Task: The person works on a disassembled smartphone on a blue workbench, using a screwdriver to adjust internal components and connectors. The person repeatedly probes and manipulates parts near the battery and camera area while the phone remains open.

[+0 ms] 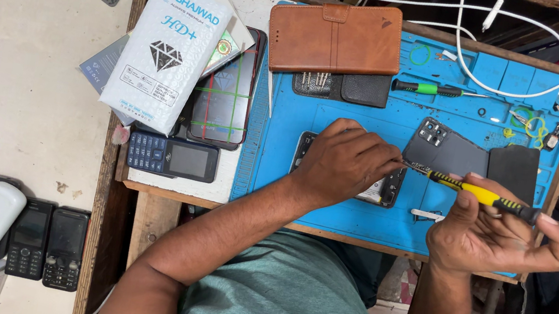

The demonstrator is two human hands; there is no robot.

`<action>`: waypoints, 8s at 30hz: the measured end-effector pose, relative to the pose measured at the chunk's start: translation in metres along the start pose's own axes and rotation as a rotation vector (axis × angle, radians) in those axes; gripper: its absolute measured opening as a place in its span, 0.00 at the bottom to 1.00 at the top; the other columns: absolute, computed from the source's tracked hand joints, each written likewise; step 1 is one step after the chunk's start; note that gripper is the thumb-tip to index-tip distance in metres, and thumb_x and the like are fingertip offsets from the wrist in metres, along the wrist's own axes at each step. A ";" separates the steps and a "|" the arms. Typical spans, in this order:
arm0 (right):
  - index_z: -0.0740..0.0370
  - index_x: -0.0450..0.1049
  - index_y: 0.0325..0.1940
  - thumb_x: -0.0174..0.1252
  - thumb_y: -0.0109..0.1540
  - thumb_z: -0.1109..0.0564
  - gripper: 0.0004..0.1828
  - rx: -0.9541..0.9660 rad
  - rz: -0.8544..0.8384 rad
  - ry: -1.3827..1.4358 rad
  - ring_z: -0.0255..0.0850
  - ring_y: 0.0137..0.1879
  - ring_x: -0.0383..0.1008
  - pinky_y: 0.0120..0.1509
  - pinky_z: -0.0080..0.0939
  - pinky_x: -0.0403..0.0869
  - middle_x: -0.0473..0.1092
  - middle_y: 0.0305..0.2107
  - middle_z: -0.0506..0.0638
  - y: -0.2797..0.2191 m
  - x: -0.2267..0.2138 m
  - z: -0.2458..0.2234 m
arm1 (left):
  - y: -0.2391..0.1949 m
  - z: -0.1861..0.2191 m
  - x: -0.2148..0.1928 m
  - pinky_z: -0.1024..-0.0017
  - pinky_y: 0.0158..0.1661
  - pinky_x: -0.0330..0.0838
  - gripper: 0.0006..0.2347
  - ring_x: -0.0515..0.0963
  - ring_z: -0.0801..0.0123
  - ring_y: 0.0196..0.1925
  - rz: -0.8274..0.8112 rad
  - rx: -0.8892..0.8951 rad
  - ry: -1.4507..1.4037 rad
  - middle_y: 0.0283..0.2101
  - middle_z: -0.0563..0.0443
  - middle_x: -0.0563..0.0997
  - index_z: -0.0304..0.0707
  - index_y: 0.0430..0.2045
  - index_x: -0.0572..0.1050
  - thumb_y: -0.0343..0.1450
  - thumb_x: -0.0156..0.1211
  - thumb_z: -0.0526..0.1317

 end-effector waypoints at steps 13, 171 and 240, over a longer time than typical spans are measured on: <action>0.59 0.46 0.62 0.68 0.76 0.52 0.33 -0.066 0.024 0.012 0.50 0.44 0.87 0.47 0.36 0.84 0.69 0.45 0.61 0.003 0.000 -0.002 | -0.003 -0.001 0.003 0.69 0.46 0.68 0.06 0.80 0.72 0.37 -0.027 -0.006 0.016 0.34 0.60 0.81 0.44 0.36 0.80 0.74 0.66 0.43; 0.49 0.56 0.67 0.67 0.66 0.54 0.32 -0.258 -0.535 0.229 0.48 0.46 0.84 0.48 0.41 0.80 0.79 0.37 0.56 -0.013 0.109 -0.081 | -0.019 -0.086 -0.097 0.61 0.48 0.79 0.11 0.83 0.51 0.46 -0.105 -0.386 -0.185 0.44 0.41 0.81 0.29 0.47 0.79 0.72 0.55 0.26; 0.50 0.46 0.63 0.61 0.75 0.61 0.28 -0.035 -0.281 0.364 0.46 0.53 0.84 0.55 0.37 0.85 0.77 0.46 0.66 0.015 0.136 -0.023 | -0.018 -0.077 -0.094 0.63 0.46 0.77 0.09 0.82 0.57 0.44 -0.165 -0.372 -0.069 0.41 0.49 0.81 0.37 0.38 0.82 0.66 0.69 0.35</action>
Point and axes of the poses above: each hand's wrist, its own y-axis towards the middle knuckle, its own x-axis out of the palm, z = x × y, the point moved 8 cm from there along y, towards the middle knuckle
